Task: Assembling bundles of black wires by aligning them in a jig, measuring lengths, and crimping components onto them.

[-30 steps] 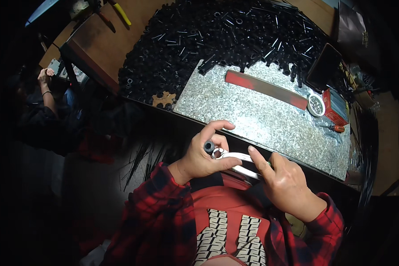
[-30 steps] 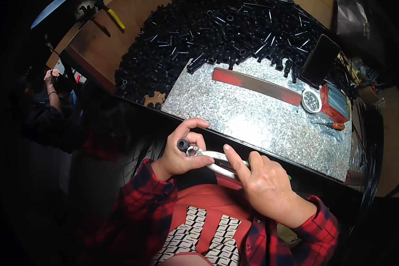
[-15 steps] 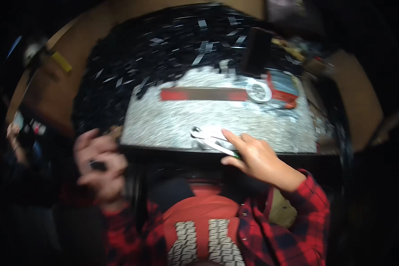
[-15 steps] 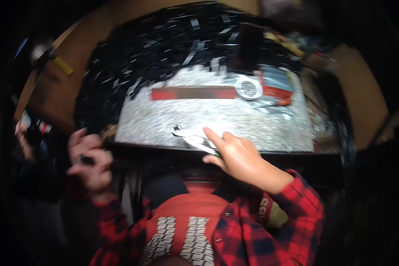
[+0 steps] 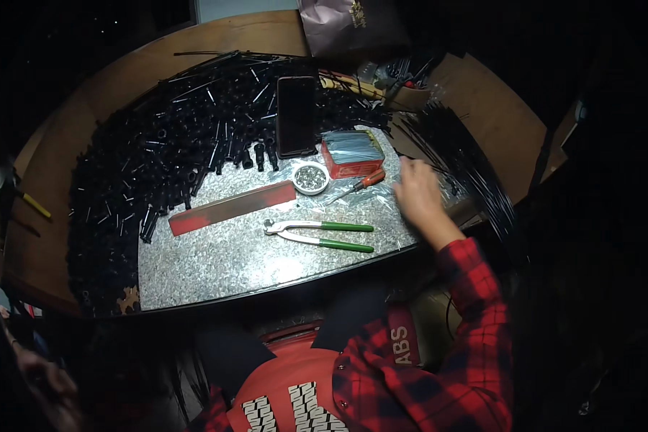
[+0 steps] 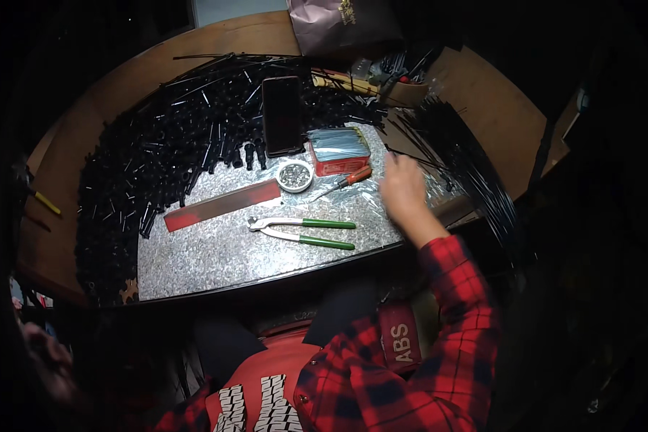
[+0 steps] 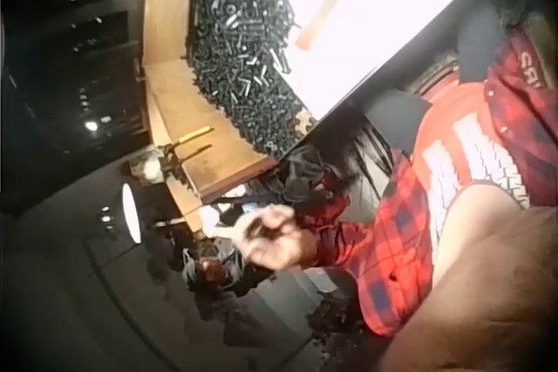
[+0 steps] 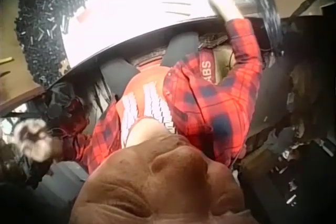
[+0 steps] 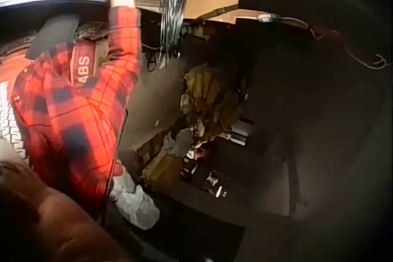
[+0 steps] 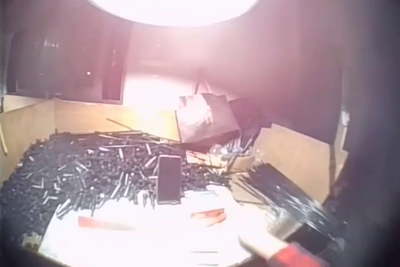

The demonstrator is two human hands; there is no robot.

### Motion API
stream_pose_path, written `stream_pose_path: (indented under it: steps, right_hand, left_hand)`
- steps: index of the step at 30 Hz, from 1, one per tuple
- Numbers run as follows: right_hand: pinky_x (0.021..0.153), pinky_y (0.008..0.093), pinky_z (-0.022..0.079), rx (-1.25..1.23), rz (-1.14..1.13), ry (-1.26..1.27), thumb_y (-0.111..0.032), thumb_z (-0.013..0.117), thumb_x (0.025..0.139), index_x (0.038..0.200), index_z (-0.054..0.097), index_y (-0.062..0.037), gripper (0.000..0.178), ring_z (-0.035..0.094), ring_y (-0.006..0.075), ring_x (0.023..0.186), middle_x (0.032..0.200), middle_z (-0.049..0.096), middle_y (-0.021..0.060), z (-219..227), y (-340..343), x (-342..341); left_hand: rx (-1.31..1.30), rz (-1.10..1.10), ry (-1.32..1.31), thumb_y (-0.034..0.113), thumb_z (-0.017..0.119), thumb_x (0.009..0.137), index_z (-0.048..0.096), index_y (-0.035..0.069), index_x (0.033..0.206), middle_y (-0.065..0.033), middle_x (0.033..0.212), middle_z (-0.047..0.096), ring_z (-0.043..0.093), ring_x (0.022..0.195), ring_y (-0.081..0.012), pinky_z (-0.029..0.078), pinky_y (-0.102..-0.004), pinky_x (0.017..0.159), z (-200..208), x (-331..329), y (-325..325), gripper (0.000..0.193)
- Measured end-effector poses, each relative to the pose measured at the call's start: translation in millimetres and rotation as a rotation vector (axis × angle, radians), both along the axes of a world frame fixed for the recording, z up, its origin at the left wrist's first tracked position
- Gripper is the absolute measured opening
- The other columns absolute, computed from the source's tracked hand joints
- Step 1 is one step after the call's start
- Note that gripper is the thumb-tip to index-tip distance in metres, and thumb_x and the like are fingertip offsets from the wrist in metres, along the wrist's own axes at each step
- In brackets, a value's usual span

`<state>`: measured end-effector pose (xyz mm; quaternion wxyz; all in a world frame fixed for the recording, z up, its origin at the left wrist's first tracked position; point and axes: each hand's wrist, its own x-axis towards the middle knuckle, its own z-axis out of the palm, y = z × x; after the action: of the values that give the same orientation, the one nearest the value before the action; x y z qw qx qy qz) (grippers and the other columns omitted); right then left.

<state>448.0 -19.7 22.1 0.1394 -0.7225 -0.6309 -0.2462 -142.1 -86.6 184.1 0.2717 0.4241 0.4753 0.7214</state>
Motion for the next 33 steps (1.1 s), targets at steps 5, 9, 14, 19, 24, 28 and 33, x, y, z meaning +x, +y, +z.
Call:
stream_pose_path:
  steps: [5, 9, 14, 19, 24, 28, 33]
  right_hand:
    - [0.080, 0.0404, 0.048, -0.180, -0.574, -0.198, -0.011, 0.056, 0.082, 0.115, 0.053, 0.0027, 0.036, 0.054, 0.0314, 0.102, 0.110, 0.055, 0.0145, -31.2, -7.6, 138.8]
    - [0.081, 0.0374, 0.048, -0.235, -0.656, -0.245, -0.015, 0.054, 0.084, 0.102, 0.062, 0.0023, 0.026, 0.055, 0.0273, 0.100, 0.106, 0.058, 0.0115, -49.0, -30.2, 183.6]
    - [0.084, 0.0365, 0.048, -0.333, -0.763, -0.230, -0.017, 0.057, 0.085, 0.105, 0.065, -0.0013, 0.027, 0.055, 0.0264, 0.101, 0.106, 0.057, 0.0095, -39.7, -22.1, 182.5]
    - [0.080, 0.0368, 0.049, -0.211, -0.830, -0.322, -0.017, 0.054, 0.088, 0.093, 0.065, -0.0092, 0.015, 0.058, 0.0240, 0.097, 0.099, 0.061, 0.0059, -49.3, -24.5, 207.3]
    - [0.079, 0.0364, 0.050, -0.284, -0.770, -0.302, -0.017, 0.054, 0.088, 0.094, 0.065, -0.0080, 0.015, 0.060, 0.0250, 0.097, 0.097, 0.064, 0.0069, -37.2, -21.7, 198.0]
    - [0.077, 0.0397, 0.051, -0.146, -0.695, -0.316, -0.015, 0.053, 0.088, 0.089, 0.063, -0.0067, 0.013, 0.062, 0.0272, 0.091, 0.092, 0.065, 0.0093, -15.4, -28.3, 199.9]
    - [0.077, 0.0450, 0.052, -0.156, -0.615, -0.059, -0.011, 0.053, 0.087, 0.089, 0.061, -0.0015, 0.012, 0.066, 0.0341, 0.092, 0.094, 0.067, 0.0216, 39.0, -36.1, 192.7]
  left_hand:
    - [-0.555, -0.621, 0.442, 0.035, 0.039, 0.101, 0.052, 0.001, 0.108, -0.0032, 0.066, 0.048, 0.044, 0.052, -0.0086, 0.038, -0.0221, 0.044, -85.1, -15.3, -10.5, 0.037]
    - [-0.847, -0.822, 0.215, 0.037, 0.035, 0.102, 0.054, -0.001, 0.107, -0.0044, 0.062, 0.051, 0.040, 0.043, -0.0092, 0.036, -0.0233, 0.042, -227.3, -37.2, 15.0, 0.042]
    - [-1.175, -0.508, 1.039, 0.047, 0.043, 0.096, 0.043, -0.003, 0.135, -0.0312, 0.132, 0.047, 0.041, 0.129, -0.0399, 0.032, -0.0397, 0.109, -364.0, -85.8, 42.1, 0.064]
    - [-0.993, -0.336, 1.335, 0.039, 0.044, 0.095, 0.056, 0.000, 0.125, -0.0244, 0.134, 0.049, 0.045, 0.123, -0.0441, 0.035, -0.0456, 0.106, -419.1, -95.3, 81.0, 0.051]
    - [-0.684, -0.486, 1.730, 0.017, 0.043, 0.091, 0.058, 0.002, 0.124, -0.0219, 0.130, 0.053, 0.049, 0.121, -0.0402, 0.036, -0.0479, 0.105, -439.0, -88.3, 98.5, 0.039]
    - [-0.446, -0.449, 1.563, 0.018, 0.042, 0.092, 0.059, 0.003, 0.122, -0.0214, 0.131, 0.052, 0.048, 0.121, -0.0396, 0.036, -0.0474, 0.105, -436.2, -57.6, 94.9, 0.038]
    - [-0.570, -0.528, 1.264, 0.019, 0.053, 0.089, 0.057, 0.000, 0.121, -0.0250, 0.127, 0.053, 0.048, 0.118, -0.0427, 0.037, -0.0465, 0.103, -358.7, -1.5, 82.1, 0.037]
